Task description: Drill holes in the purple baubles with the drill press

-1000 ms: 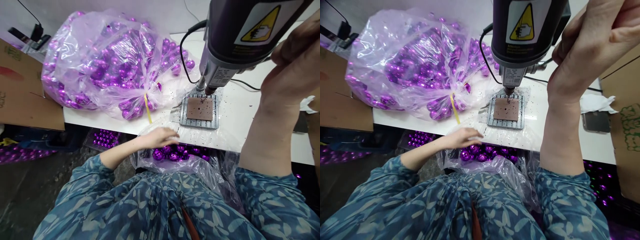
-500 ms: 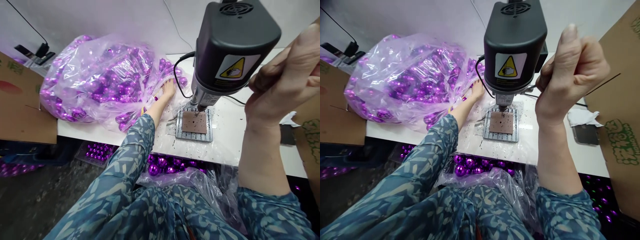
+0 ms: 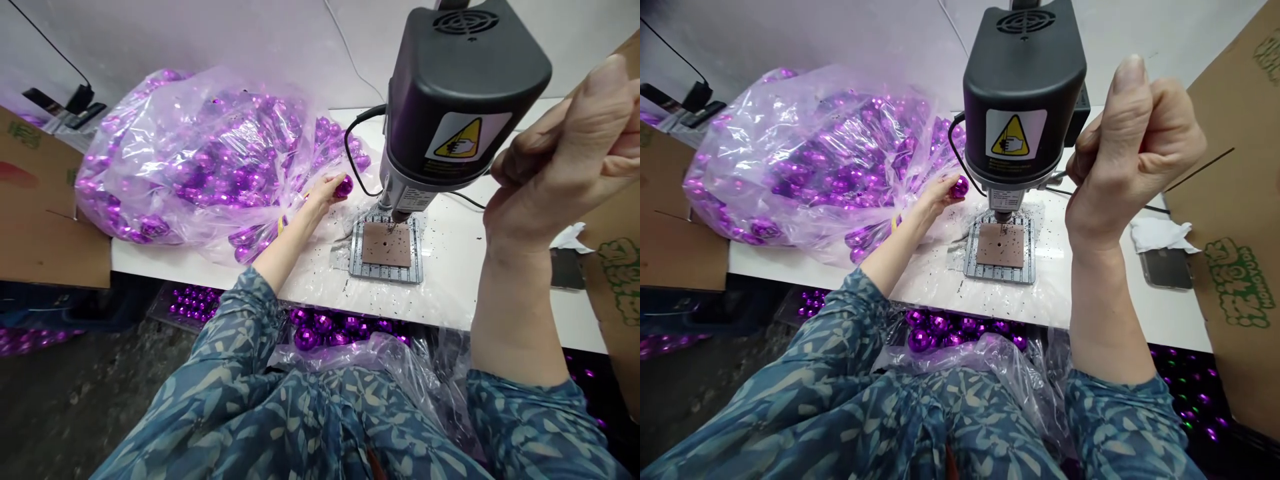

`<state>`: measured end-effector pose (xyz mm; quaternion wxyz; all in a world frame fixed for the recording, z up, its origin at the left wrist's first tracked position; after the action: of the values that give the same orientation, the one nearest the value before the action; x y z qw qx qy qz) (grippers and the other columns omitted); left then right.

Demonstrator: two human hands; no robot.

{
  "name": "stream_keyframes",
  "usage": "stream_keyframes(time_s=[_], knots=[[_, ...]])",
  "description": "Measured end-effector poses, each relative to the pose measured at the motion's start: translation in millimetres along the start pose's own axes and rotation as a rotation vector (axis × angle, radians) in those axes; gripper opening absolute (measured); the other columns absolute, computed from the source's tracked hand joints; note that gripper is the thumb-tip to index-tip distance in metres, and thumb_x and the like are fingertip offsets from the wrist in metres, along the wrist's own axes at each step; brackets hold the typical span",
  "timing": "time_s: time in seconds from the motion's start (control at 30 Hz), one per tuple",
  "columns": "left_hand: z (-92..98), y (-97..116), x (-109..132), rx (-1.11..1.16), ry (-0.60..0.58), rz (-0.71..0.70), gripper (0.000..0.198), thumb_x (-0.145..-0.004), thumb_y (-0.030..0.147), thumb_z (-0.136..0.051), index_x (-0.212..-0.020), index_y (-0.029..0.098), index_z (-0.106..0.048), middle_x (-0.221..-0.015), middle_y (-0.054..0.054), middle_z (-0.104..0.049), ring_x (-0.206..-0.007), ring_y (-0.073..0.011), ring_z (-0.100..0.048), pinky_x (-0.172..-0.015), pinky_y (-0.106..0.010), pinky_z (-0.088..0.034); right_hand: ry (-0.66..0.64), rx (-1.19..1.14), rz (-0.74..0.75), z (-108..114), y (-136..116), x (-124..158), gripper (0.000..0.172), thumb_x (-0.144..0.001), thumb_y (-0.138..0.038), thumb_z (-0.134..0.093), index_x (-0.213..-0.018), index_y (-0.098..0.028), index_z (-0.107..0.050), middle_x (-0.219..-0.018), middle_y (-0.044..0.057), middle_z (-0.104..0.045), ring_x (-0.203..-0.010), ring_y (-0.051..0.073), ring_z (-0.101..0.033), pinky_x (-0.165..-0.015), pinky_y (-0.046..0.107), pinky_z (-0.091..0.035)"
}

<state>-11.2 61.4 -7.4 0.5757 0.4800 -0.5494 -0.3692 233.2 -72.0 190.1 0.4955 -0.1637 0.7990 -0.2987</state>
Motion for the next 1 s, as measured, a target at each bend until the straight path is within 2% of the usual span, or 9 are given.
stream_keyframes(time_s=[0.03,0.1,0.2,0.33,0.43,0.57,0.77,0.9,1.0], knots=[[4.4,-4.2,14.2,0.029,-0.032,0.030,0.034,-0.091,0.048,-0.089,-0.092,0.020,-0.070,-0.086,-0.005,-0.078,-0.094,-0.0196,-0.078,-0.088,-0.033,-0.063,-0.003,-0.002,-0.009,-0.6,1.0,0.0,0.054,-0.095,-0.037,-0.062,-0.061,-0.012,-0.030,-0.048,-0.008,-0.040,-0.042,-0.005,-0.040,-0.050,0.022,-0.020],[10.8,-13.0,43.5,0.072,-0.131,0.058,0.039,-0.087,0.051,-0.093,-0.092,0.019,-0.071,-0.087,-0.005,-0.079,-0.092,-0.0196,-0.080,-0.087,-0.033,-0.064,0.006,-0.054,0.015,-1.8,5.1,-1.4,0.060,-0.088,-0.050,-0.070,-0.062,-0.014,-0.029,-0.048,-0.008,-0.037,-0.040,-0.003,-0.036,-0.047,0.022,-0.018],[14.2,-27.5,81.2,0.136,-0.259,0.033,0.045,-0.079,0.043,-0.100,-0.100,0.019,-0.069,-0.099,-0.007,-0.082,-0.097,-0.0204,-0.081,-0.095,-0.038,-0.065,0.048,-0.132,0.109,-2.2,13.4,-4.7,0.066,-0.072,-0.065,-0.074,-0.063,-0.017,-0.030,-0.047,-0.008,-0.032,-0.037,0.000,-0.029,-0.041,0.025,-0.012],[7.2,-50.1,107.6,0.120,-0.326,-0.092,0.061,-0.073,0.043,-0.103,-0.118,0.021,-0.067,-0.118,-0.010,-0.083,-0.114,-0.0247,-0.081,-0.111,-0.046,-0.061,0.029,-0.094,0.102,-2.8,18.7,-6.5,0.063,-0.072,-0.070,-0.070,-0.065,-0.019,-0.033,-0.047,-0.008,-0.033,-0.037,0.002,-0.030,-0.042,0.028,-0.012],[-4.8,-65.7,111.2,0.061,-0.364,-0.206,0.068,-0.073,0.050,-0.102,-0.124,0.021,-0.067,-0.125,-0.011,-0.082,-0.126,-0.0274,-0.077,-0.120,-0.048,-0.055,0.048,-0.083,0.096,-2.7,16.8,-5.8,0.063,-0.071,-0.070,-0.069,-0.065,-0.019,-0.033,-0.048,-0.008,-0.032,-0.037,0.001,-0.029,-0.042,0.027,-0.010],[-21.8,-77.1,104.6,-0.047,-0.411,-0.309,0.068,-0.078,0.052,-0.097,-0.130,0.021,-0.066,-0.135,-0.014,-0.078,-0.133,-0.0294,-0.073,-0.123,-0.048,-0.052,0.065,-0.071,0.108,-2.9,18.8,-6.5,0.063,-0.071,-0.071,-0.067,-0.064,-0.020,-0.029,-0.047,-0.009,-0.032,-0.037,0.001,-0.027,-0.041,0.028,-0.009],[-40.6,-79.7,95.9,-0.179,-0.428,-0.406,0.065,-0.081,0.044,-0.095,-0.133,0.018,-0.066,-0.144,-0.017,-0.071,-0.141,-0.0346,-0.067,-0.125,-0.050,-0.050,0.027,-0.058,0.138,-1.6,24.4,-8.2,0.065,-0.075,-0.073,-0.064,-0.066,-0.022,-0.025,-0.047,-0.009,-0.031,-0.037,0.001,-0.026,-0.041,0.029,-0.012],[-47.6,-80.5,97.8,-0.217,-0.430,-0.447,0.060,-0.080,0.040,-0.095,-0.130,0.021,-0.068,-0.141,-0.015,-0.072,-0.138,-0.0338,-0.068,-0.124,-0.052,-0.051,0.038,-0.014,0.148,-1.1,24.7,-7.8,0.066,-0.076,-0.075,-0.060,-0.067,-0.022,-0.021,-0.047,-0.008,-0.028,-0.037,0.001,-0.024,-0.042,0.030,-0.009],[-48.9,-78.8,102.4,-0.279,-0.387,-0.500,0.062,-0.076,0.038,-0.099,-0.127,0.021,-0.070,-0.138,-0.014,-0.072,-0.137,-0.0353,-0.067,-0.124,-0.054,-0.051,0.035,-0.046,0.139,-1.6,24.4,-7.6,0.062,-0.076,-0.073,-0.062,-0.067,-0.023,-0.025,-0.048,-0.008,-0.030,-0.037,0.002,-0.025,-0.042,0.030,-0.010]])
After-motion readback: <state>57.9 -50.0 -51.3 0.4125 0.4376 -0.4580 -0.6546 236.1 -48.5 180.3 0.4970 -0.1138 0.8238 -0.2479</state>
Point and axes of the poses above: each hand's wrist, its own x-axis away from the middle knuckle, its own z-axis out of the back of the hand, y = z × x, the point moved 3 cm from there along -x, towards the middle knuckle
